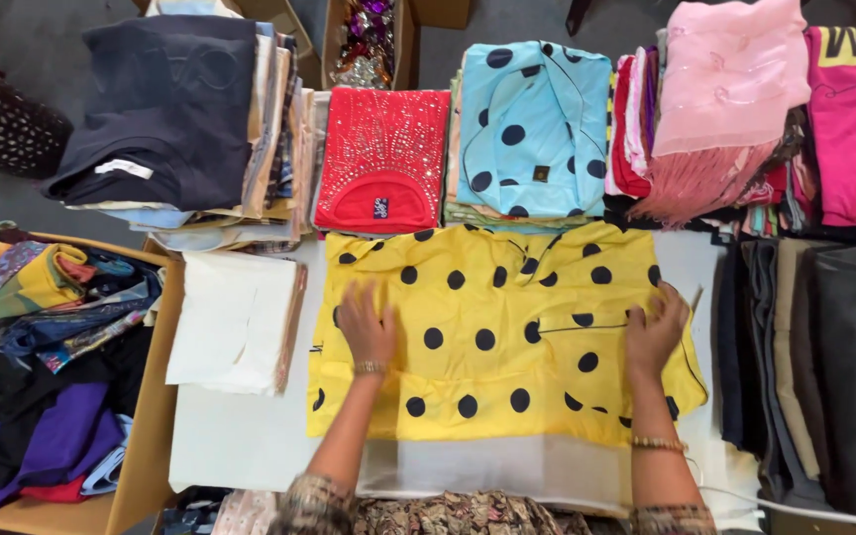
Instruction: The person folds a light blue polka-dotted shirt, then a yellow polka-dotted shirt, and finally a dark blue floral shirt on a white table. Each shirt is smoothed, folded into a compact rectangle, and placed on a stack of previously folded clothes.
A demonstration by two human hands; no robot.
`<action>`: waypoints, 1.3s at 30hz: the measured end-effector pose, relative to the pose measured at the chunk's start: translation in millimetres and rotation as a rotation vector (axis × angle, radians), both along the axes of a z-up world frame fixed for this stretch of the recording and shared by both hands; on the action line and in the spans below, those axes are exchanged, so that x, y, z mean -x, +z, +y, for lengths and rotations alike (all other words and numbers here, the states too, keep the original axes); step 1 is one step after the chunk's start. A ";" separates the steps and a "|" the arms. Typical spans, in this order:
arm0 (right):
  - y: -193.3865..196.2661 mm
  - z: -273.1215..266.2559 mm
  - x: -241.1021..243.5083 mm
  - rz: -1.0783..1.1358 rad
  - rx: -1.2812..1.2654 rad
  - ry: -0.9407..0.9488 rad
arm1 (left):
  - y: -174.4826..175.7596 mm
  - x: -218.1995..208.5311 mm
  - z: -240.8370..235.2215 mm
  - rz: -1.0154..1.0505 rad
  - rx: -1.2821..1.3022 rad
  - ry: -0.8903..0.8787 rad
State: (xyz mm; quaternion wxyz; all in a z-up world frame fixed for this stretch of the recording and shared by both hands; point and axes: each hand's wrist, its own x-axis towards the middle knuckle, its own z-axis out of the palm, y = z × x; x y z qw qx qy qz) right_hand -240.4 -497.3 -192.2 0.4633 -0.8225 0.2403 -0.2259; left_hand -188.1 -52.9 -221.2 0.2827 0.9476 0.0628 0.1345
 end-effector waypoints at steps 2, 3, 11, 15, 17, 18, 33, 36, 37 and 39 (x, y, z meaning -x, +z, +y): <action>-0.5 -5.9 47.6 0.170 0.249 -0.044 | -24.1 63.4 -8.7 0.048 -0.217 -0.250; -4.3 -7.4 62.4 0.174 0.250 -0.048 | -18.3 81.1 -10.7 0.051 -0.216 -0.254; -26.5 -24.4 110.3 0.406 0.449 -0.013 | -3.4 122.1 12.4 0.093 -0.374 -0.593; -22.9 -33.6 93.6 0.339 0.421 0.004 | 16.3 86.7 25.9 0.244 -0.377 -0.557; -17.4 -34.0 88.4 0.463 0.148 0.064 | 29.9 69.8 32.7 0.529 -0.290 -0.547; -25.9 -39.6 89.4 0.461 0.149 0.069 | 34.8 64.3 34.8 0.528 -0.289 -0.541; -39.2 -67.4 103.8 0.286 0.070 0.123 | 22.4 42.8 125.3 0.849 -0.291 -0.313; -37.9 -67.6 110.9 0.397 -0.106 0.172 | 19.6 41.8 133.5 0.963 -0.291 -0.268; -46.1 -73.5 117.3 0.417 -0.141 0.202 | 4.4 45.3 141.8 0.959 -0.252 -0.212; -59.0 -79.8 128.3 0.442 -0.176 0.227 | -24.1 51.4 153.8 0.958 -0.213 -0.160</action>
